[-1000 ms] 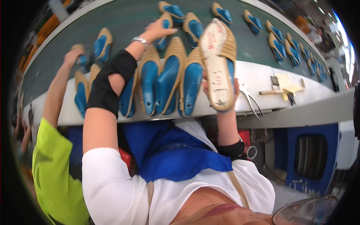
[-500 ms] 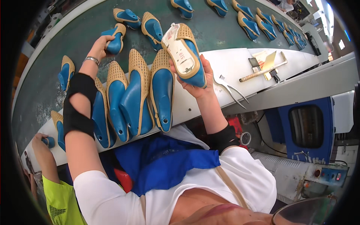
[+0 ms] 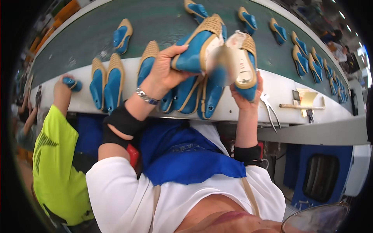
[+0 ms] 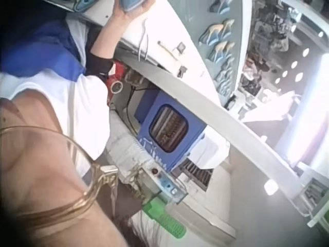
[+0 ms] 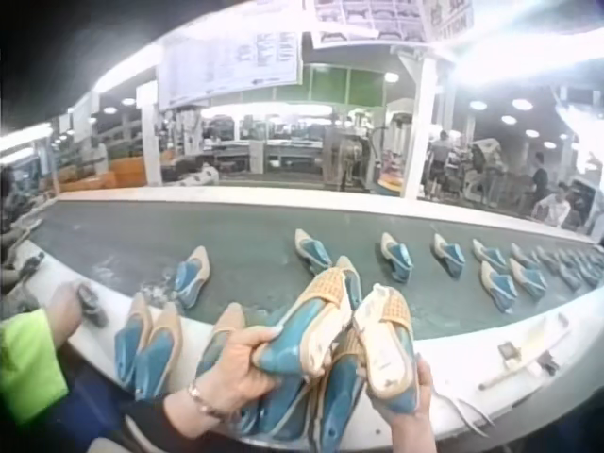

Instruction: Pulling and adjusting shoe material over a last using lasting pincers on a factory production line.

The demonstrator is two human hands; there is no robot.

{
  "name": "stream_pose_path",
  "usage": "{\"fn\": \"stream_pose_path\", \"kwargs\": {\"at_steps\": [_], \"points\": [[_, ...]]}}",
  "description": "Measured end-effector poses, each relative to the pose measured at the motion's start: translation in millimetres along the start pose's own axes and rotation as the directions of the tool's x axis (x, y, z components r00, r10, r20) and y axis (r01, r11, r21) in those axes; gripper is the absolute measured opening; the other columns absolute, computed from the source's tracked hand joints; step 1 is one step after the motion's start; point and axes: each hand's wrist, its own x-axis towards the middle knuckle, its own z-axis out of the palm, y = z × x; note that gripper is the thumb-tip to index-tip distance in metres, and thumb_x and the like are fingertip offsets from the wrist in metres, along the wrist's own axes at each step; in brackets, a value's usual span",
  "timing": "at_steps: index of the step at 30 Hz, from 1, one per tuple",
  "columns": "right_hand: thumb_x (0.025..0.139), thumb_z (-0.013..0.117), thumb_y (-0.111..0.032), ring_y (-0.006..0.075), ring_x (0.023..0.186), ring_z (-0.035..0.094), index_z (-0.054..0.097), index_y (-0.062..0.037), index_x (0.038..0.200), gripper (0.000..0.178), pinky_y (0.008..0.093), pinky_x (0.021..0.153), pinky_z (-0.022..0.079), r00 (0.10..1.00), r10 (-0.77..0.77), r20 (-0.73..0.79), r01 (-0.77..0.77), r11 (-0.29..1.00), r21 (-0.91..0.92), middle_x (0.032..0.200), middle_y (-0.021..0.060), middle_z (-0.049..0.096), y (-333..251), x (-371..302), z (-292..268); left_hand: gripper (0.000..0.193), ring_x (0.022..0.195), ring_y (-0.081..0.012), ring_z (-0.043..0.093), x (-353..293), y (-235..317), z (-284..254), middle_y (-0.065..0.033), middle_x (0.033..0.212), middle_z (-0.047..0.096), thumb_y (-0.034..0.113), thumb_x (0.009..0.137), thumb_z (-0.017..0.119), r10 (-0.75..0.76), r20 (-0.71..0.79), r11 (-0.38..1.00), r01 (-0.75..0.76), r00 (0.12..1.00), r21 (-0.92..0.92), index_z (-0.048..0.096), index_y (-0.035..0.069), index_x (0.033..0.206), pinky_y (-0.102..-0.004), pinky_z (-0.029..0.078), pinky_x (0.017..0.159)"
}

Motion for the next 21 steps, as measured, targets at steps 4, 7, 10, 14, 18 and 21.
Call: {"fn": "stream_pose_path", "kwargs": {"at_steps": [4,7,10,14,18,21], "points": [[0.089,0.048,-0.048,0.0446,0.110,0.055,0.029,0.0031,0.139,0.074,0.0434,0.082,0.054,0.999,0.043,0.032,-0.045,0.997,0.057,0.131,0.0346,0.040,7.8,-3.0,14.2,0.057,0.110,-0.0485,0.052,-16.2,-12.1,1.7,-0.0322,0.125,0.046,0.020,0.090,0.048,0.034,-0.019,0.994,-0.035,0.999,-0.101,0.029,-0.012,0.133,-0.0569,0.044,0.095],[0.089,0.049,-0.046,0.0442,0.107,0.056,0.030,0.0036,0.138,0.073,0.0429,0.082,0.055,0.997,-0.019,-0.081,0.020,1.000,0.015,0.129,0.0349,0.042,16.0,-5.1,23.1,0.057,0.113,-0.0510,0.048,-24.9,-17.2,4.5,-0.0337,0.127,0.042,0.021,0.091,0.046,0.021,-0.058,0.980,-0.032,0.998,-0.196,0.027,-0.013,0.133,-0.0582,0.043,0.096],[0.088,0.052,-0.044,0.0443,0.102,0.059,0.033,0.0038,0.136,0.071,0.0418,0.082,0.056,0.983,-0.030,-0.179,0.037,0.999,0.038,0.127,0.0346,0.044,21.8,-9.3,28.6,0.056,0.114,-0.0516,0.046,-28.3,-24.1,4.4,-0.0342,0.128,0.040,0.020,0.091,0.046,0.015,-0.062,0.972,-0.030,0.998,-0.234,0.027,-0.013,0.133,-0.0577,0.043,0.096],[0.088,0.052,-0.044,0.0446,0.104,0.058,0.033,0.0033,0.137,0.071,0.0433,0.083,0.055,0.996,0.018,-0.092,-0.015,0.999,0.035,0.129,0.0342,0.042,21.1,-15.4,22.1,0.056,0.113,-0.0514,0.047,-29.9,-27.5,7.4,-0.0342,0.128,0.041,0.020,0.091,0.046,0.009,-0.070,0.971,-0.026,0.998,-0.237,0.028,-0.013,0.133,-0.0573,0.043,0.096],[0.087,0.053,-0.044,0.0458,0.117,0.048,0.028,0.0018,0.140,0.075,0.0502,0.095,0.045,0.993,0.017,-0.117,-0.005,0.995,0.102,0.134,0.0319,0.038,23.8,-17.4,17.1,0.056,0.115,-0.0457,0.049,-36.3,-36.0,8.8,-0.0310,0.128,0.043,0.017,0.090,0.048,0.027,-0.093,0.997,-0.033,0.995,-0.063,0.028,-0.012,0.133,-0.0533,0.043,0.097],[0.081,0.061,-0.042,0.0463,0.123,0.042,0.024,0.0007,0.142,0.083,0.0539,0.102,0.037,0.997,0.019,0.079,-0.008,0.991,-0.133,0.137,0.0296,0.037,26.4,-14.3,26.6,0.061,0.117,-0.0356,0.051,-36.4,-41.8,-1.3,-0.0227,0.130,0.046,0.008,0.084,0.055,0.066,-0.050,0.989,-0.059,0.997,0.133,0.027,-0.006,0.136,-0.0458,0.043,0.100]]}}
